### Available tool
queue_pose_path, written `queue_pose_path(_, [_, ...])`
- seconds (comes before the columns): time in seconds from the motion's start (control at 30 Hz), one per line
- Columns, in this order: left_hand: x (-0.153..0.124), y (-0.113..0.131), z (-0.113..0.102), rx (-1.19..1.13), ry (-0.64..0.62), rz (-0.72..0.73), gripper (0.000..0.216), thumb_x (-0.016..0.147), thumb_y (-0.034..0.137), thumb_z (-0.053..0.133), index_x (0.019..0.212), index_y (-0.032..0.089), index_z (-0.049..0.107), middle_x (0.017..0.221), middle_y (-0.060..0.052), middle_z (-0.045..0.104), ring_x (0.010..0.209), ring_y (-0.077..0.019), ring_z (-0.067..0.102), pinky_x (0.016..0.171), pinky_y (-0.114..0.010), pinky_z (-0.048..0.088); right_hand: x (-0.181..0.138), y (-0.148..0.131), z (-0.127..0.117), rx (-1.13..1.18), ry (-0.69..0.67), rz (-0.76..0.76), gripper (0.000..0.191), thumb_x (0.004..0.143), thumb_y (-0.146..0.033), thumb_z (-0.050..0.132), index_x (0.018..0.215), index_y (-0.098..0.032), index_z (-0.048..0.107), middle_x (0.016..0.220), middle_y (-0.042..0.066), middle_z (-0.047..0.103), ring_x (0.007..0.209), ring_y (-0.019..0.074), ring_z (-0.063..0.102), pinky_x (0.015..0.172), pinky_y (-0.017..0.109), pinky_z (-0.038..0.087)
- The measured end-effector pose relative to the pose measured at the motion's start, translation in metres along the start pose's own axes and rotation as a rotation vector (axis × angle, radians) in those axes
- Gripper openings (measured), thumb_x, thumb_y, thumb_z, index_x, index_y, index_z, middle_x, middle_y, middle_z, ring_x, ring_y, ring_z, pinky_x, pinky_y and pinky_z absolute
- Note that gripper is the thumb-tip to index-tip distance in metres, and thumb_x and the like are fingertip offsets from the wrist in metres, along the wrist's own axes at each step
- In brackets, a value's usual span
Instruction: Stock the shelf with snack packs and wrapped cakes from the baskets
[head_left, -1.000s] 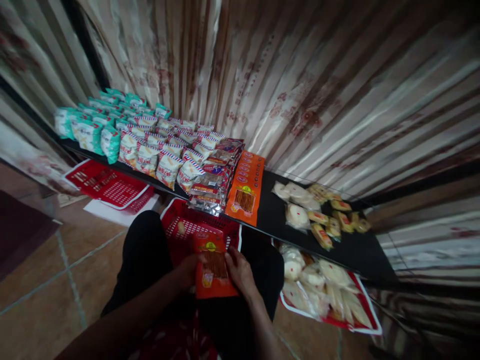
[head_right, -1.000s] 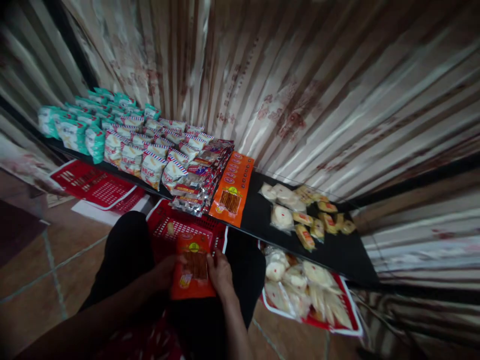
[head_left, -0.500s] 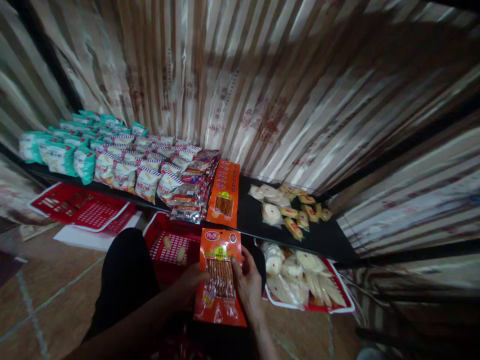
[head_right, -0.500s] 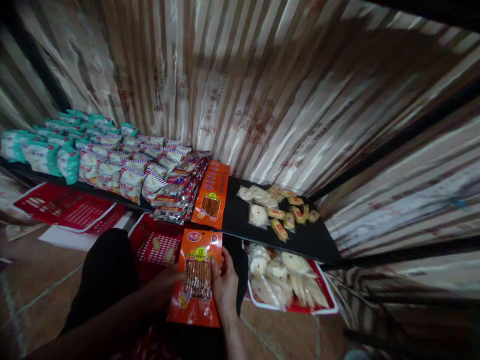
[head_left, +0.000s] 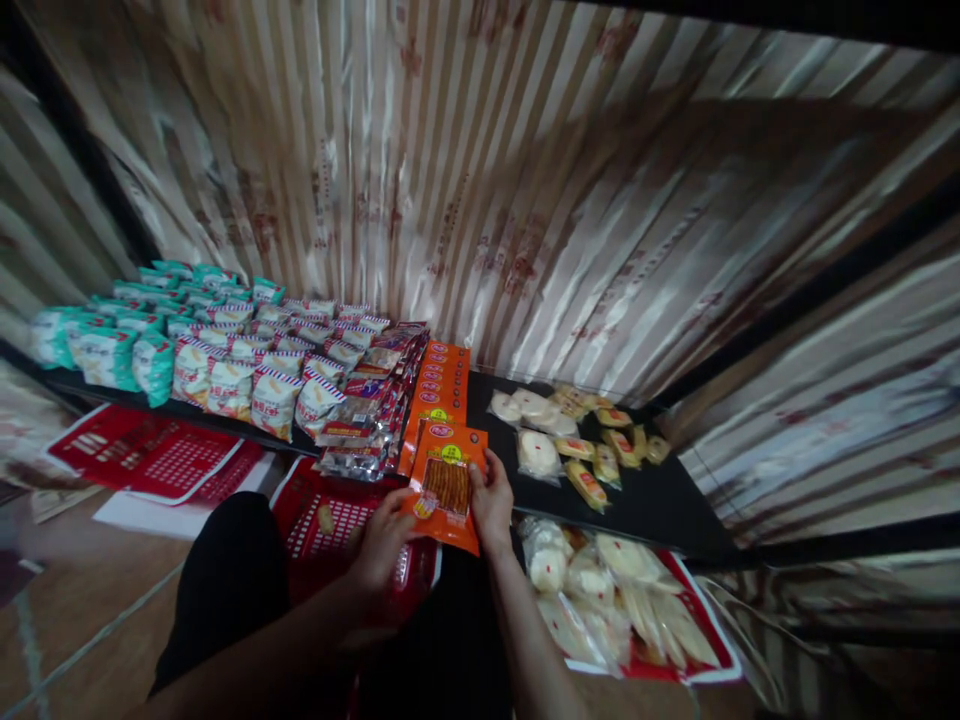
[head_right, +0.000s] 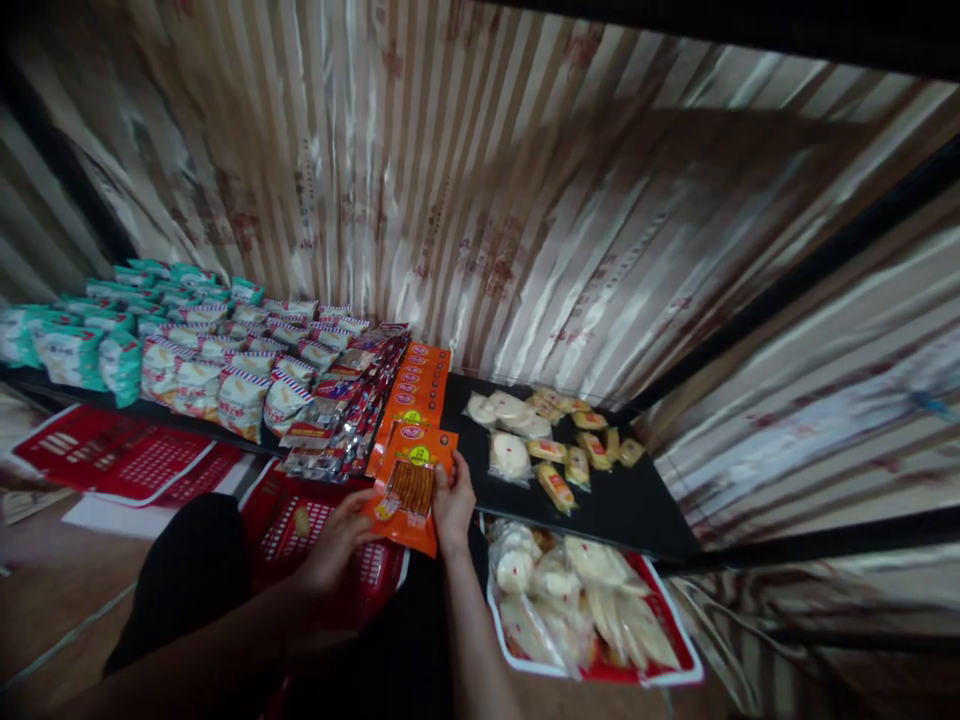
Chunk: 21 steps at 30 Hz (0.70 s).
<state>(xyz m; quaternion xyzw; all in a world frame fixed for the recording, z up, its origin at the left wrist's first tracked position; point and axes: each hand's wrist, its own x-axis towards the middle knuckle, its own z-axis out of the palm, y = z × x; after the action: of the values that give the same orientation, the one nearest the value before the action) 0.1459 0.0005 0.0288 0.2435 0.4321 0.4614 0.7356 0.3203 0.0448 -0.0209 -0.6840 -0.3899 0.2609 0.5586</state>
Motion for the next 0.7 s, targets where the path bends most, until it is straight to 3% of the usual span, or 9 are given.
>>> queue_pose_path(0.23, [0.013,-0.006,0.000,0.036,0.118,0.036,0.047,0.061,0.027,0.068,0.105,0.015,0.056,0.077,-0.003,0.069,0.080,-0.0201,0.065,0.077,-0.030,0.047,0.039,0.000,0.024,-0.171,-0.041,-0.054,0.051,0.076,-0.038,0.050,0.118,-0.011,0.055,0.110,0.014,0.065,0.095,0.0224,0.062,0.088,0.035,0.046])
queue_pose_path(0.37, [0.017,-0.007,0.002,-0.028,0.147,0.046,0.053,0.061,0.027,0.067,0.110,0.014,0.054,0.072,-0.002,0.068,0.088,-0.0216,0.064,0.080,-0.031,0.046,0.045,-0.006,0.032,-0.311,-0.062,-0.117,0.047,0.079,-0.033,0.047,0.118,-0.009,0.055,0.115,0.015,0.063,0.103,0.0225,0.059,0.093,0.034,0.043])
queue_pose_path(0.7, [0.028,-0.007,0.010,-0.115,0.100,0.020,0.061,0.058,0.020,0.065,0.117,0.013,0.054,0.079,-0.003,0.070,0.085,-0.0211,0.065,0.084,-0.032,0.045,0.045,-0.025,0.040,-0.727,-0.128,-0.080,0.042,0.084,-0.023,0.044,0.124,-0.011,0.052,0.110,0.015,0.059,0.094,0.0205,0.060,0.083,0.027,0.044])
